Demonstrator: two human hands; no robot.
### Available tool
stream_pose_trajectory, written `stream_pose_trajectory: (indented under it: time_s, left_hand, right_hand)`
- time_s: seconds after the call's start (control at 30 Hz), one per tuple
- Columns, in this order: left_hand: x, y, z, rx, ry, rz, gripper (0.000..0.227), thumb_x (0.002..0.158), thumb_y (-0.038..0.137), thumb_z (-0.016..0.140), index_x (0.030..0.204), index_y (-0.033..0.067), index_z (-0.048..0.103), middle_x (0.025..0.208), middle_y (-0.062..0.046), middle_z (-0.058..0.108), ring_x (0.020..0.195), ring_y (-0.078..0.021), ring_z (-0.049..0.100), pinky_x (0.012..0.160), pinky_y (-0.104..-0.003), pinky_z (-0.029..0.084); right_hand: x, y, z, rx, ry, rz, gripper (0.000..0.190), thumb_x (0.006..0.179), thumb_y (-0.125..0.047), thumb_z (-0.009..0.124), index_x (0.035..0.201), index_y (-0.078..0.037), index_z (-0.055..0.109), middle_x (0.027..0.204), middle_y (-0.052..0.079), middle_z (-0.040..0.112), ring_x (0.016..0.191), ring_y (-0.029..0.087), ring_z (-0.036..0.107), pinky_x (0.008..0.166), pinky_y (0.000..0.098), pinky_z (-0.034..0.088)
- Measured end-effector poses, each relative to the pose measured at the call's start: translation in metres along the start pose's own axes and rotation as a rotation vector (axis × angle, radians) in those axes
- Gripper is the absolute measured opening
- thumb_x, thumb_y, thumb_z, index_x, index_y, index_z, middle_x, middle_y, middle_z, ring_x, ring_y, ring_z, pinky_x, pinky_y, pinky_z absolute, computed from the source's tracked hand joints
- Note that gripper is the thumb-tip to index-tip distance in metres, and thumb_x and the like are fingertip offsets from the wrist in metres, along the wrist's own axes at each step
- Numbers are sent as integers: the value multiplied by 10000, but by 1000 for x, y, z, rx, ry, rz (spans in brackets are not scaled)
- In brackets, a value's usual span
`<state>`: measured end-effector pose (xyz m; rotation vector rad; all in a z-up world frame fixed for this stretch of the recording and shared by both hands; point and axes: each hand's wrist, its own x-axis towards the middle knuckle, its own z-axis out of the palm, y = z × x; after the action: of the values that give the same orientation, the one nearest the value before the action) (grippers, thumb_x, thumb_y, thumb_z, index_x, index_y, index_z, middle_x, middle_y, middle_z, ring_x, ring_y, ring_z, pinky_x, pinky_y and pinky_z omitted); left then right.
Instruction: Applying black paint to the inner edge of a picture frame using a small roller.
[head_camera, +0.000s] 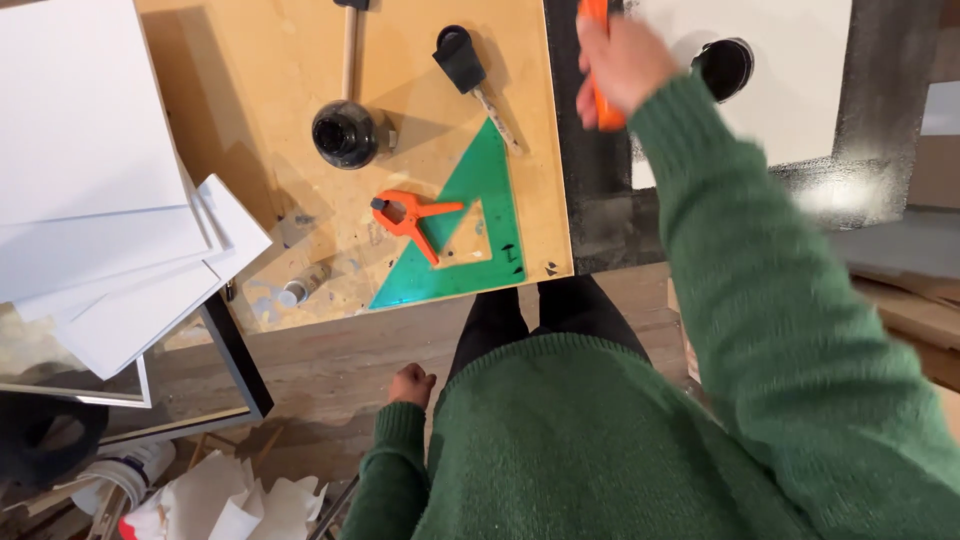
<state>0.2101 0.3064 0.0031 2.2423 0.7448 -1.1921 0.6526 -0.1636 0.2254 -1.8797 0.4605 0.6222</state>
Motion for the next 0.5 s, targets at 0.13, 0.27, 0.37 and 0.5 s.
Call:
stream_pose_trajectory:
  time_s: [0.13, 0.27, 0.37, 0.5]
  left_hand:
    - [14, 3, -7, 28, -12, 20, 291, 750, 324, 773, 804, 60, 666, 771, -179, 703, 796, -378, 697, 772, -470, 549]
    - [33, 8, -16, 66, 17, 126, 285, 747, 336, 779, 811, 77, 681, 798, -164, 710, 819, -380, 691, 774, -478, 549]
    - [43, 15, -24, 81, 31, 178, 281, 741, 335, 784, 812, 80, 688, 803, -164, 715, 821, -380, 695, 774, -481, 553]
    - [51, 21, -29, 95, 7, 187, 317, 746, 346, 806, 799, 57, 685, 788, -173, 717, 816, -375, 697, 772, -475, 552]
  right_hand:
    - [-94, 19, 28, -75, -1, 101, 483, 1097, -445, 368, 928, -17, 515, 613, 134, 657, 472, 229, 653, 450, 374, 524]
    - [-195, 46, 54, -178, -23, 236, 440, 1055, -441, 368, 961, -45, 533, 573, 116, 673, 460, 207, 664, 441, 360, 525]
    - [-250, 73, 68, -176, -40, 368, 431, 1034, -449, 388, 984, -56, 559, 579, 116, 684, 471, 215, 669, 437, 369, 523]
    - [-272, 94, 76, -184, -42, 482, 452, 1019, -444, 428, 948, -23, 574, 613, 112, 707, 496, 210, 697, 441, 363, 543]
